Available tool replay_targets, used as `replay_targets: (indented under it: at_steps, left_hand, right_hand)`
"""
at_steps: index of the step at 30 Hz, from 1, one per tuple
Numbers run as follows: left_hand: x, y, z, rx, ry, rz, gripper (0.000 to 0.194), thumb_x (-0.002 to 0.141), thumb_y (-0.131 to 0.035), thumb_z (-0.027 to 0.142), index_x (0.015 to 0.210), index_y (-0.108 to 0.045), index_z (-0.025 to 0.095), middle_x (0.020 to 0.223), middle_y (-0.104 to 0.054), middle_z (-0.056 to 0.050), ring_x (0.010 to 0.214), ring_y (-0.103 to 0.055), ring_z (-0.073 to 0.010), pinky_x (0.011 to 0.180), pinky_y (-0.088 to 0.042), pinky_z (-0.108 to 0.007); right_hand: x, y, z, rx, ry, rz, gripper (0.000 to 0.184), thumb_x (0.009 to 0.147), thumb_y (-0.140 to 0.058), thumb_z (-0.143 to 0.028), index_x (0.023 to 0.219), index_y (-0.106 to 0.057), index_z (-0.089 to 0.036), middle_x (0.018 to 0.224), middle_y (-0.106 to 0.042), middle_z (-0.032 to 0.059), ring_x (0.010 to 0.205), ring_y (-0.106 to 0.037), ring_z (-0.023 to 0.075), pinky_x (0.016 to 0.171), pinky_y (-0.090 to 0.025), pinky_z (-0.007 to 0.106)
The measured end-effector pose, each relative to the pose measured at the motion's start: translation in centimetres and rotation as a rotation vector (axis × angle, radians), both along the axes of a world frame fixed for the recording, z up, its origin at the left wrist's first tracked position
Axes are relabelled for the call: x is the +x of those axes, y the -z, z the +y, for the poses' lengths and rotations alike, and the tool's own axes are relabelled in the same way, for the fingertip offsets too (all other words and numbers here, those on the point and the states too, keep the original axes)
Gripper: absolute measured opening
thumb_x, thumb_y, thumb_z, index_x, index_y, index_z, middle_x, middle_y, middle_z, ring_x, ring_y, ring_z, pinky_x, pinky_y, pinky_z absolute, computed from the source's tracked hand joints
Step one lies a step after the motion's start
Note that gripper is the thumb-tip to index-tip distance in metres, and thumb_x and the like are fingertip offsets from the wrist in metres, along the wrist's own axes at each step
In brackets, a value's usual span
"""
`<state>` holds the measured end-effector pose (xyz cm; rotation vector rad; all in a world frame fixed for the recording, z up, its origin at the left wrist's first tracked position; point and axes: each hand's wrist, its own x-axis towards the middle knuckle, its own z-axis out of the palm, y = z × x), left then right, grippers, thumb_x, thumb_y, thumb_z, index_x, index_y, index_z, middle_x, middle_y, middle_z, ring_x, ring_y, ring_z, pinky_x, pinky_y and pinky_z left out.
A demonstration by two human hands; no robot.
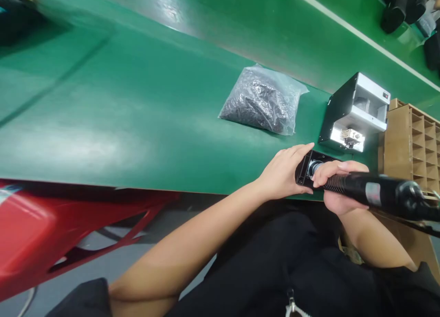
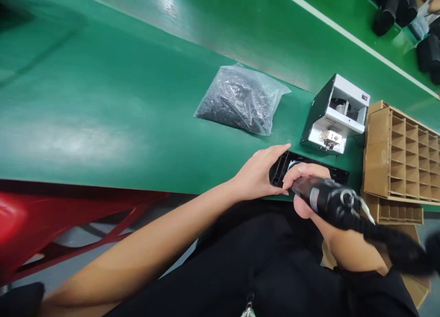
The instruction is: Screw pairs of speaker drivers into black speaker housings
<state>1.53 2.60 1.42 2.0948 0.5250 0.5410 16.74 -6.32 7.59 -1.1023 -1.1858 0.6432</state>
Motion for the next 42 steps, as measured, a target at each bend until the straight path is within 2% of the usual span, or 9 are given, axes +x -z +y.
replay_targets:
  at_steps: [6, 10, 14, 21, 26, 29, 33, 38, 42]
  left_hand:
    - [-1.0, -2.3, 0.7, 0.099, 0.047, 0.157, 0.137, 0.067, -0.104, 0.056, 0.174, -0.025, 0.023, 0.163, -0.055, -0.025, 0.151, -0.057, -0.0441, 0.124, -0.048, -0.06]
    - [0.4, -5.3, 0.1, 0.329, 0.11, 0.311, 0.136, 0.066, -0.104, 0.056, 0.172, -0.031, 0.015, 0.171, -0.044, -0.03, 0.161, -0.042, -0.0488, 0.134, -0.031, -0.064]
    - [2.3, -7.6, -0.5, 0.476, 0.233, 0.412, 0.111, 0.077, -0.095, 0.036, 0.171, -0.038, 0.016, 0.15, -0.064, -0.024, 0.143, -0.06, -0.0453, 0.126, -0.042, -0.06]
    - [-7.6, -14.0, 7.3, 0.193, 0.337, 0.46, 0.092, 0.066, -0.093, 0.03, 0.153, -0.062, 0.035, 0.146, -0.071, -0.009, 0.131, -0.07, -0.0358, 0.115, -0.058, -0.049]
    - [-13.3, -18.5, 18.7, 0.09, 0.021, 0.465, 0.082, 0.07, -0.094, 0.047, 0.146, -0.067, 0.037, 0.149, -0.073, -0.003, 0.133, -0.071, -0.0351, 0.114, -0.059, -0.05]
    - [-9.5, -17.9, 26.0, 0.04, -0.243, 0.415, 0.096, 0.068, -0.092, 0.063, 0.152, -0.061, 0.028, 0.144, -0.075, -0.006, 0.129, -0.072, -0.0361, 0.113, -0.059, -0.051]
    - [1.8, -14.3, 34.4, 0.152, -0.351, 0.401, 0.111, 0.063, -0.094, 0.069, 0.153, -0.058, 0.016, 0.149, -0.071, -0.016, 0.134, -0.068, -0.0389, 0.12, -0.054, -0.051]
    - [14.9, -11.0, 41.5, 0.282, -0.316, 0.473, 0.058, 0.098, -0.08, 0.054, 0.141, -0.067, 0.017, 0.147, -0.069, -0.014, 0.132, -0.069, -0.0327, 0.116, -0.056, -0.057]
    - [19.2, -11.4, 44.0, 0.387, -0.225, 0.536, 0.048, 0.104, -0.073, 0.054, 0.135, -0.069, 0.017, 0.139, -0.072, -0.013, 0.124, -0.071, -0.0294, 0.109, -0.06, -0.054]
  right_hand:
    - [3.2, -6.6, -0.9, 0.226, 0.208, 0.156, 0.063, 0.102, -0.037, -0.082, 0.125, -0.065, -0.031, 0.067, -0.068, -0.0065, 0.043, -0.058, 0.0161, 0.048, -0.056, 0.032]
    - [5.9, -10.9, -2.2, 0.214, 0.447, 0.106, 0.053, 0.096, -0.054, -0.077, 0.117, -0.071, -0.03, 0.062, -0.064, -0.0074, 0.04, -0.055, 0.0161, 0.045, -0.053, 0.031]
    - [8.0, -12.4, -3.0, 0.15, 0.366, 0.148, 0.055, 0.086, -0.07, -0.076, 0.123, -0.073, -0.036, 0.062, -0.067, -0.0065, 0.04, -0.056, 0.0186, 0.046, -0.054, 0.035]
    - [11.5, -8.9, -4.3, 0.151, -0.066, 0.249, 0.087, 0.089, -0.038, -0.1, 0.139, -0.066, -0.035, 0.058, -0.065, -0.0063, 0.033, -0.046, 0.0152, 0.037, -0.045, 0.03]
    - [11.0, -1.7, -3.0, 0.231, -0.635, 0.479, 0.095, 0.084, -0.061, -0.095, 0.153, -0.056, -0.03, 0.066, -0.066, -0.0061, 0.039, -0.048, 0.0092, 0.042, -0.045, 0.021]
    - [9.6, 2.2, -1.7, 0.196, -0.758, 0.706, 0.09, 0.08, -0.069, -0.091, 0.145, -0.061, -0.029, 0.064, -0.065, -0.0061, 0.037, -0.046, 0.0078, 0.044, -0.047, 0.02]
    - [8.1, 4.6, -0.2, 0.11, -0.75, 0.815, 0.075, 0.09, -0.056, -0.089, 0.136, -0.058, -0.029, 0.058, -0.059, -0.0094, 0.029, -0.042, 0.0079, 0.04, -0.047, 0.021]
    - [7.0, 4.9, 1.4, 0.001, -0.697, 0.886, 0.083, 0.088, -0.046, -0.098, 0.124, -0.053, -0.023, 0.05, -0.051, -0.0126, 0.026, -0.037, 0.0065, 0.036, -0.04, 0.018]
    - [6.9, 5.6, 4.1, -0.019, -0.757, 0.87, 0.091, 0.079, -0.057, -0.101, 0.116, -0.057, -0.018, 0.048, -0.053, -0.0094, 0.031, -0.043, 0.0062, 0.038, -0.036, 0.016]
